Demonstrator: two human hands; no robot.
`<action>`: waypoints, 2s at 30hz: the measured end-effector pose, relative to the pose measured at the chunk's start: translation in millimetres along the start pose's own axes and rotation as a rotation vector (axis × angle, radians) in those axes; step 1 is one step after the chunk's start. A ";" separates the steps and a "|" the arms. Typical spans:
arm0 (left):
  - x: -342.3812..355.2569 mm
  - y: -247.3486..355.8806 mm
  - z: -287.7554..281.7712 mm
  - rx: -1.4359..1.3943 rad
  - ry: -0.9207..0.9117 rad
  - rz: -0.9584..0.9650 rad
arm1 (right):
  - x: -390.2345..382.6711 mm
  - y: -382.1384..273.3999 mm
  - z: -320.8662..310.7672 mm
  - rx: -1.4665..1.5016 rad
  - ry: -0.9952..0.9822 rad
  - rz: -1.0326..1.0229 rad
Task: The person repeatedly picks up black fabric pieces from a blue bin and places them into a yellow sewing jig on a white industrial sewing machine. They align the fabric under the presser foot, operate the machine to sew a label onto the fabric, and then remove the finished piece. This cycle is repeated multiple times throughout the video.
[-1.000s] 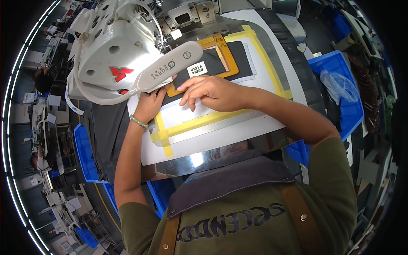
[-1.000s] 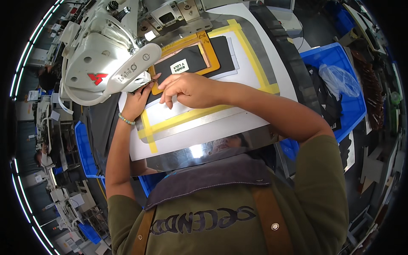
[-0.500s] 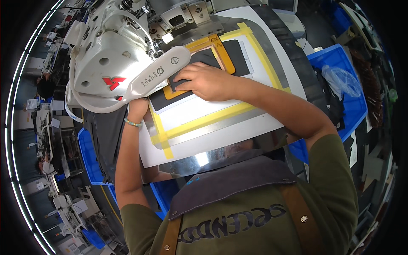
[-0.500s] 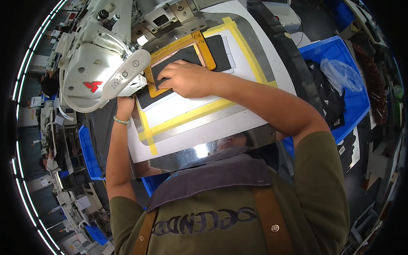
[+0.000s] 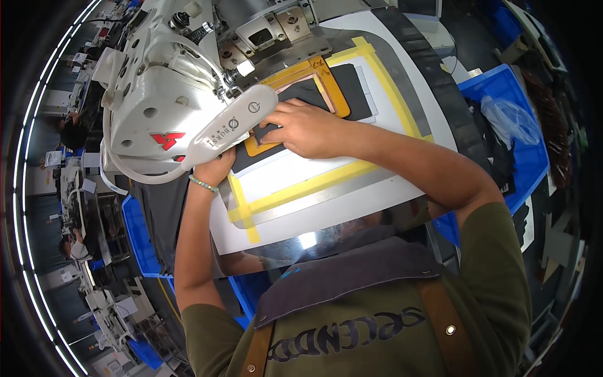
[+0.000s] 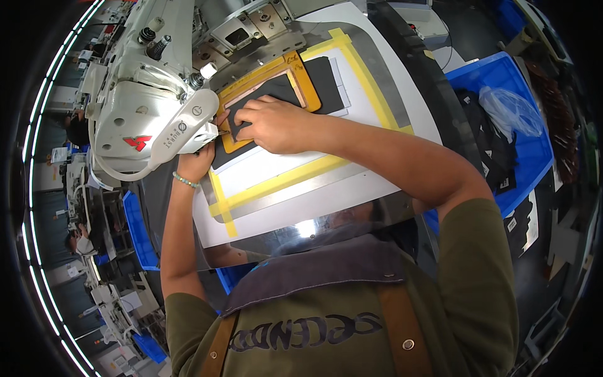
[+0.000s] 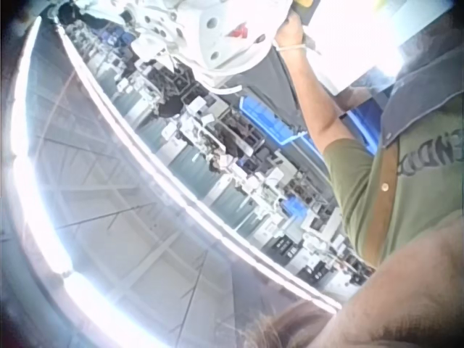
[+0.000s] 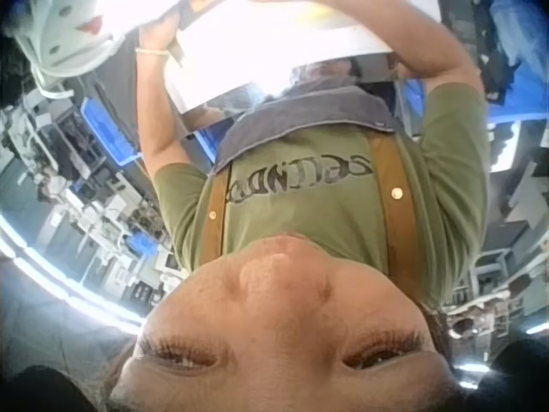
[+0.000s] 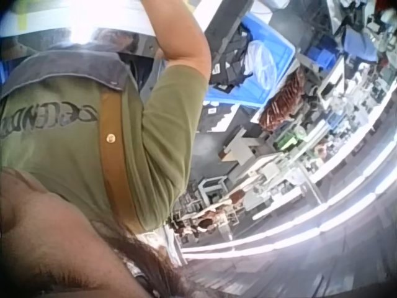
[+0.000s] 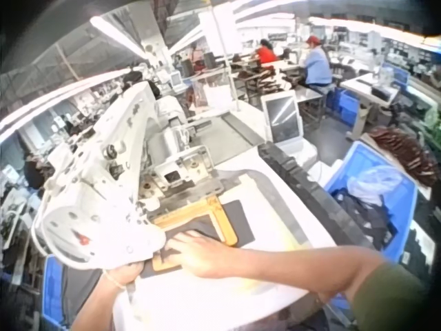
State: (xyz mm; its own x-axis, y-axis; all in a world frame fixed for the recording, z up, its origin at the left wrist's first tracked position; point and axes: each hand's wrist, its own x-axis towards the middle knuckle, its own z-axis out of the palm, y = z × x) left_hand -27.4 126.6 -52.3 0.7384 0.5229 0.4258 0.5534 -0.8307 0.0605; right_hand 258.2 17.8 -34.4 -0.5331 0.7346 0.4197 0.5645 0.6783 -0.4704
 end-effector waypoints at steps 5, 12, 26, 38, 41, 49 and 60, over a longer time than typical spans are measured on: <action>8.5 8.1 -5.7 -0.029 -0.023 0.017 | 0.2 -1.3 1.5 -0.011 0.033 0.007; 10.4 11.2 -9.5 -0.228 -0.145 -0.169 | 6.1 -3.1 -3.4 -0.015 -0.060 0.066; 12.1 -13.1 -3.4 -0.055 -0.374 -0.230 | 8.2 1.7 -4.0 -0.056 -0.033 0.103; 9.4 -26.1 1.0 -0.070 -0.311 -0.109 | 24.6 1.8 -14.4 -0.127 -0.134 0.179; 0.3 -44.1 9.1 -0.051 -0.257 -0.046 | 30.5 5.0 -12.6 -0.224 -0.124 0.207; -8.1 -58.5 9.4 -0.135 -0.147 -0.159 | 25.1 6.4 -4.5 -0.222 -0.134 0.031; -17.4 -52.1 16.9 -0.104 -0.057 -0.202 | 6.9 -11.1 -7.7 -0.160 -0.074 -0.091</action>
State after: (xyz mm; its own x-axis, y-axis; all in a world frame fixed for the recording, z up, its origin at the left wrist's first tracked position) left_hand -62.6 164.1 -78.2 0.6390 0.6878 0.3444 0.6513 -0.7220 0.2336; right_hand 253.1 15.4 -20.2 -0.6283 0.6708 0.3940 0.6011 0.7401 -0.3014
